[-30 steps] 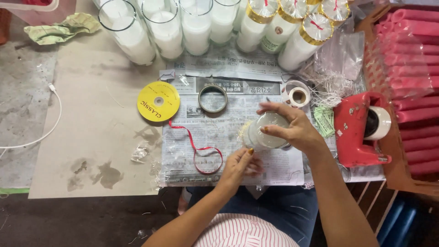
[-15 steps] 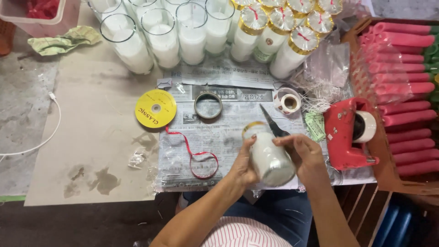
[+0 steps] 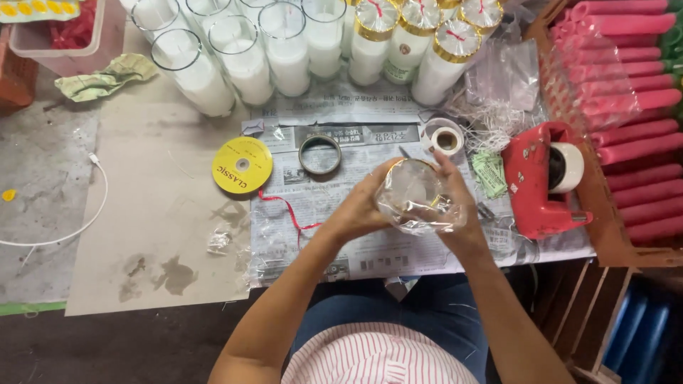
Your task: Decorating candle jars by attaching gold rings and tying red ribbons around them.
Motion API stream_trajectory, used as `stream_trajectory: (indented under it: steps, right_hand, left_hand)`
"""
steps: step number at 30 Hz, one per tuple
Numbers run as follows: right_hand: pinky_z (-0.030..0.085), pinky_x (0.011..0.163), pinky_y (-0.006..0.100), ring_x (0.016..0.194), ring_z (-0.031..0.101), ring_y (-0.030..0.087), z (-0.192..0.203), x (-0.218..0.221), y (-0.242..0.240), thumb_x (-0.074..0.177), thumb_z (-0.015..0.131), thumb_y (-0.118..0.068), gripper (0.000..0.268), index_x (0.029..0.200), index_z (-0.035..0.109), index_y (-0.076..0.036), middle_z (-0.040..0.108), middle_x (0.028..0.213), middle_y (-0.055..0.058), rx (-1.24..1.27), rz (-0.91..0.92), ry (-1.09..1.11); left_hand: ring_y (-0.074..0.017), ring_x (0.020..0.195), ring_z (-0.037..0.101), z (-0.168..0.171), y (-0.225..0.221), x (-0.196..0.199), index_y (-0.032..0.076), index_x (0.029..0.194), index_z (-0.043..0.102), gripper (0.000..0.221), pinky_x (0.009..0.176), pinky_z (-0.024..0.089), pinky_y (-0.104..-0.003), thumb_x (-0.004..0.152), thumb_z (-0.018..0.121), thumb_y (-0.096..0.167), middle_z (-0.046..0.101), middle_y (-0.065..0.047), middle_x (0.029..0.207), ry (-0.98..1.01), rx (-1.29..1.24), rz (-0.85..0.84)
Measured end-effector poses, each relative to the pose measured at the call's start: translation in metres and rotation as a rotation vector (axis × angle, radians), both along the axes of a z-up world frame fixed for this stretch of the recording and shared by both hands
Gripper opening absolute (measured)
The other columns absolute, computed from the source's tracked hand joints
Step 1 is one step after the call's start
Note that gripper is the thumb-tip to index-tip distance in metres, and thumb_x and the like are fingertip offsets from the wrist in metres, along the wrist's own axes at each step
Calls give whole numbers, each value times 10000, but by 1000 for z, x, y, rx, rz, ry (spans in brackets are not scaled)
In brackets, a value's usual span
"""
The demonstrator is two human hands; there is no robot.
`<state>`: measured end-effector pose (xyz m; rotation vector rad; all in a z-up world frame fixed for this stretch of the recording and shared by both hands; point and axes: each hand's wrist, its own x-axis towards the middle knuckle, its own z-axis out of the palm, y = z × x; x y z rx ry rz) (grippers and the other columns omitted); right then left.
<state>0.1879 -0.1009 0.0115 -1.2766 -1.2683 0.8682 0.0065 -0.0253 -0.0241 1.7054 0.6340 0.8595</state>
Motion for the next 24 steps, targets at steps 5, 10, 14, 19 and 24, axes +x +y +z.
stream_trajectory:
  steps: [5, 10, 14, 19, 24]
  right_hand:
    - [572, 952, 491, 1129, 683, 343, 27, -3, 2, 959, 711, -41, 233, 1175, 647, 21, 676, 1184, 245, 82, -83, -96]
    - [549, 977, 447, 1128, 675, 347, 40, 12, -3, 1010, 649, 55, 54, 1062, 660, 67, 670, 1165, 285, 296, -213, -169]
    - [415, 1098, 632, 1315, 521, 433, 29, 12, -3, 910, 631, -537, 761, 1357, 491, 62, 548, 1356, 312, 230, -81, -16]
    - [480, 1076, 587, 1256, 581, 437, 5, -5, 21, 643, 943, -445, 960, 1369, 533, 31, 590, 1270, 278, -117, 12, -318]
    - [536, 950, 512, 1063, 682, 362, -17, -28, 52, 662, 935, -446, 708, 1167, 661, -33, 687, 1087, 168, -155, -43, -461]
  left_hand:
    - [-424, 1148, 658, 28, 12, -7, 148, 1381, 614, 763, 985, 533, -533, 730, 884, 442, 647, -177, 1251, 57, 287, 140]
    - [-297, 872, 670, 37, 21, 8, 230, 1058, 778, 291, 766, 558, -427, 820, 829, 389, 625, -55, 1010, 156, 348, 229]
    - [-275, 746, 686, 36, 35, 19, 235, 896, 782, 90, 658, 555, -363, 856, 796, 315, 639, 0, 862, 181, 328, 254]
    - [-324, 712, 682, 43, 36, 33, 218, 818, 765, 48, 601, 551, -400, 820, 812, 225, 635, -27, 786, 173, 443, 255]
    - [-421, 693, 663, 49, 27, 47, 200, 827, 691, 42, 597, 561, -526, 852, 718, 179, 635, -74, 833, 270, 540, 251]
